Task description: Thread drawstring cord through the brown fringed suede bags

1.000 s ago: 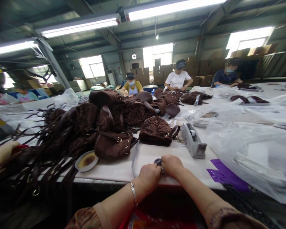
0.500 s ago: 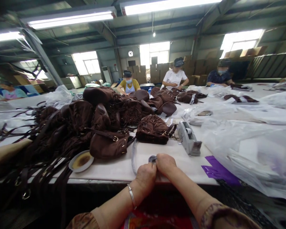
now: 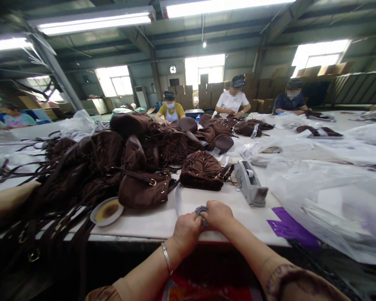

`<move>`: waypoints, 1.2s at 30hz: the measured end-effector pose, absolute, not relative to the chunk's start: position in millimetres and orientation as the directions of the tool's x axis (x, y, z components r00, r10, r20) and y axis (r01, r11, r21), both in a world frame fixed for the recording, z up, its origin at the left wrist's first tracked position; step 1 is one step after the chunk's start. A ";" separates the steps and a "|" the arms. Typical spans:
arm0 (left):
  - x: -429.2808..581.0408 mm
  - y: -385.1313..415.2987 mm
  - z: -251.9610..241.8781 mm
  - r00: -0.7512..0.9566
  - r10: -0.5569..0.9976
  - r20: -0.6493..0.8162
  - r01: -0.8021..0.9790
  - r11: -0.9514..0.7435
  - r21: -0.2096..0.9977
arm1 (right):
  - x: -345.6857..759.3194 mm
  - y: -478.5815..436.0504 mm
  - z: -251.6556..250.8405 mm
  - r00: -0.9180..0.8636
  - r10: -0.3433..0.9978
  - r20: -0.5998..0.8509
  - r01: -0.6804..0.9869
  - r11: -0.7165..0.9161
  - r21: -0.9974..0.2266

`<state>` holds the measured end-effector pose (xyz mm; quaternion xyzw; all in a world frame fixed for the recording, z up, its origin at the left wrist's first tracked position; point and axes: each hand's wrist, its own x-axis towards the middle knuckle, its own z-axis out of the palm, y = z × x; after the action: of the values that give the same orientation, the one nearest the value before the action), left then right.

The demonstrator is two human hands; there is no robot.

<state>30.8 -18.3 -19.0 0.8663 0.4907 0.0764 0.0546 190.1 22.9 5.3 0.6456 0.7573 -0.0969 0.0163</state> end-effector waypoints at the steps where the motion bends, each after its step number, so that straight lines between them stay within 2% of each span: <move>1: 34.6 -20.7 -21.0 0.489 0.868 0.087 0.851 -0.496 0.172 | 187.7 21.1 4.2 -0.123 0.979 -0.162 0.988 0.106 -0.109; 3: 36.5 -23.0 -19.7 0.493 0.866 0.084 0.850 -0.500 0.169 | 185.6 19.5 3.5 -0.132 0.976 -0.175 0.989 0.118 -0.089; 10: -2.1 0.6 7.5 0.699 0.715 0.017 0.714 -0.699 0.045 | 195.0 31.7 13.0 -0.471 0.862 -0.185 0.881 0.451 -0.142; 13: -8.2 10.7 5.7 0.710 0.704 0.008 0.703 -0.710 0.043 | 194.3 37.3 15.7 -0.513 0.840 -0.174 0.857 0.491 -0.157; 16: 0.2 8.7 -3.5 0.657 0.754 0.015 0.751 -0.656 0.077 | 188.8 37.5 14.9 -0.457 0.879 -0.132 0.886 0.439 -0.147; 20: 15.4 -2.4 -13.5 0.508 0.859 0.063 0.851 -0.512 0.117 | 178.3 31.5 10.3 -0.187 0.974 -0.130 0.977 0.170 -0.130; 22: 16.2 -3.8 -13.8 0.484 0.872 0.067 0.865 -0.489 0.116 | 174.9 30.5 8.3 -0.123 0.979 -0.165 0.986 0.102 -0.132; 27: -1.2 8.6 -5.1 0.639 0.768 0.036 0.766 -0.640 0.059 | 175.7 38.6 5.8 -0.229 0.961 -0.156 0.964 0.202 -0.171; 30: -5.0 15.8 -5.9 0.651 0.757 0.056 0.757 -0.653 0.033 | 178.4 43.1 1.7 -0.271 0.955 -0.118 0.948 0.244 -0.204; 34: 2.5 13.9 -19.3 0.588 0.788 0.181 0.795 -0.604 0.050 | 191.4 42.2 -8.5 -0.247 0.968 -0.043 0.941 0.229 -0.250; 36: 5.1 11.1 -27.3 0.558 0.788 0.260 0.802 -0.593 0.076 | 207.3 42.2 -13.0 -0.167 0.986 0.003 0.953 0.162 -0.257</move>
<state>5.1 11.1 -27.3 0.8822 0.4506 0.1345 -0.0255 207.3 42.2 -13.0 0.6397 0.7576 -0.0980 -0.0850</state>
